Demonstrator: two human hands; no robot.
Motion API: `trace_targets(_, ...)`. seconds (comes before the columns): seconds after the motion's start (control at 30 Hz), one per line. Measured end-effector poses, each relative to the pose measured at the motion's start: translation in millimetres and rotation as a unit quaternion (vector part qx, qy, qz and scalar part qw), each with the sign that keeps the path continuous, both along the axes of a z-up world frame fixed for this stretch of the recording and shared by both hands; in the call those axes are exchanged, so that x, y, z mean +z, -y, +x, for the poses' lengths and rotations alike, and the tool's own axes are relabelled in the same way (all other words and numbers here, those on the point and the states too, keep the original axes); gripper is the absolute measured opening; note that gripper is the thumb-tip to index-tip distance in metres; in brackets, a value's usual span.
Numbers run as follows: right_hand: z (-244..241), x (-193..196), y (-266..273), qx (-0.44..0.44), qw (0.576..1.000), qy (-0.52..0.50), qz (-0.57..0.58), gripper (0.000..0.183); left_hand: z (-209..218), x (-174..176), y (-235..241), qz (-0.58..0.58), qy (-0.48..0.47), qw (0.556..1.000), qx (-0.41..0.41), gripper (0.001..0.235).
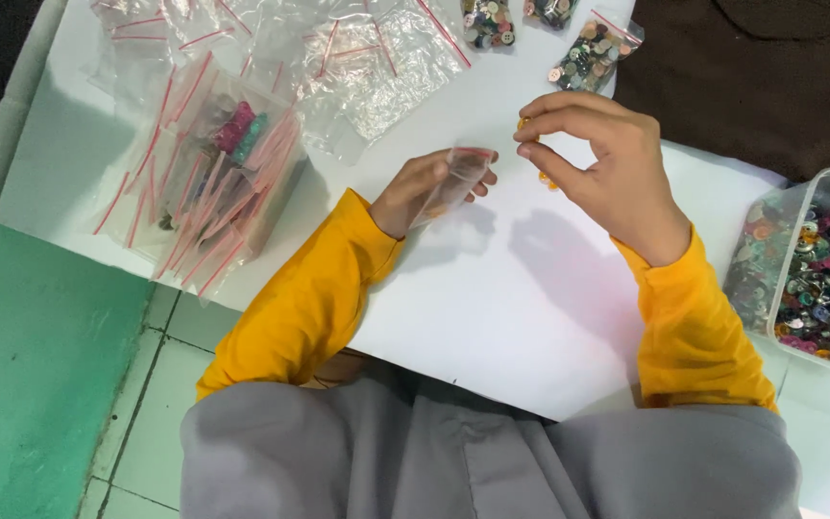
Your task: Sorting colorful buttons from a container and placing them into small plastic bags
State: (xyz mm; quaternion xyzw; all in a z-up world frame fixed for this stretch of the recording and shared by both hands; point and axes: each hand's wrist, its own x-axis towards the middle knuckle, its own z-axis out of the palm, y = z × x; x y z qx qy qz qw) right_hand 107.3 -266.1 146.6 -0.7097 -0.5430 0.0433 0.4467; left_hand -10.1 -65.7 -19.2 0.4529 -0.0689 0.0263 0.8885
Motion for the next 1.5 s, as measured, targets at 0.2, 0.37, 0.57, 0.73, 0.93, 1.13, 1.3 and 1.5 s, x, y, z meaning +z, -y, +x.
trace_targets(0.2, -28, -1, -18, 0.061, 0.998, 0.002, 0.017, 0.007, -5, -6, 8, 0.043, 0.019, 0.998, -0.029, 0.058)
trace_targets(0.37, -18, -4, -13, 0.031, 0.999, 0.036, 0.014, 0.009, -6, 2, 6, 0.006, -0.011, 0.999, -0.034, 0.064)
trace_targets(0.57, 8, -15, 9, -0.066, 0.974, 0.154, -0.153, 0.019, 4, -6, -12, -0.1, -0.057, 0.991, -0.061, 0.078)
trace_targets(0.73, 13, -72, 17, -0.103, 0.879, 0.104, -0.454, 0.038, 10, 13, -20, -0.197, -0.123, 0.972, -0.039, 0.079)
trace_targets(0.93, 7, -57, 26, -0.084, 0.914, 0.086, -0.387, 0.019, 39, 10, -8, -0.227, -0.155, 0.959, -0.074, 0.083)
trace_targets(1.13, 15, 16, 58, -0.106, 0.969, 0.187, -0.119, 0.012, 76, 31, 24, -0.173, -0.139, 0.953, -0.209, 0.081)
trace_targets(1.3, 17, 15, 51, -0.072, 0.98, 0.137, -0.124, 0.015, 97, 11, 46, -0.081, -0.067, 0.948, -0.302, 0.064)
trace_targets(1.5, 17, 23, 46, -0.06, 0.98, 0.137, -0.127, 0.024, 89, 16, 42, -0.109, -0.101, 0.951, -0.27, 0.067)
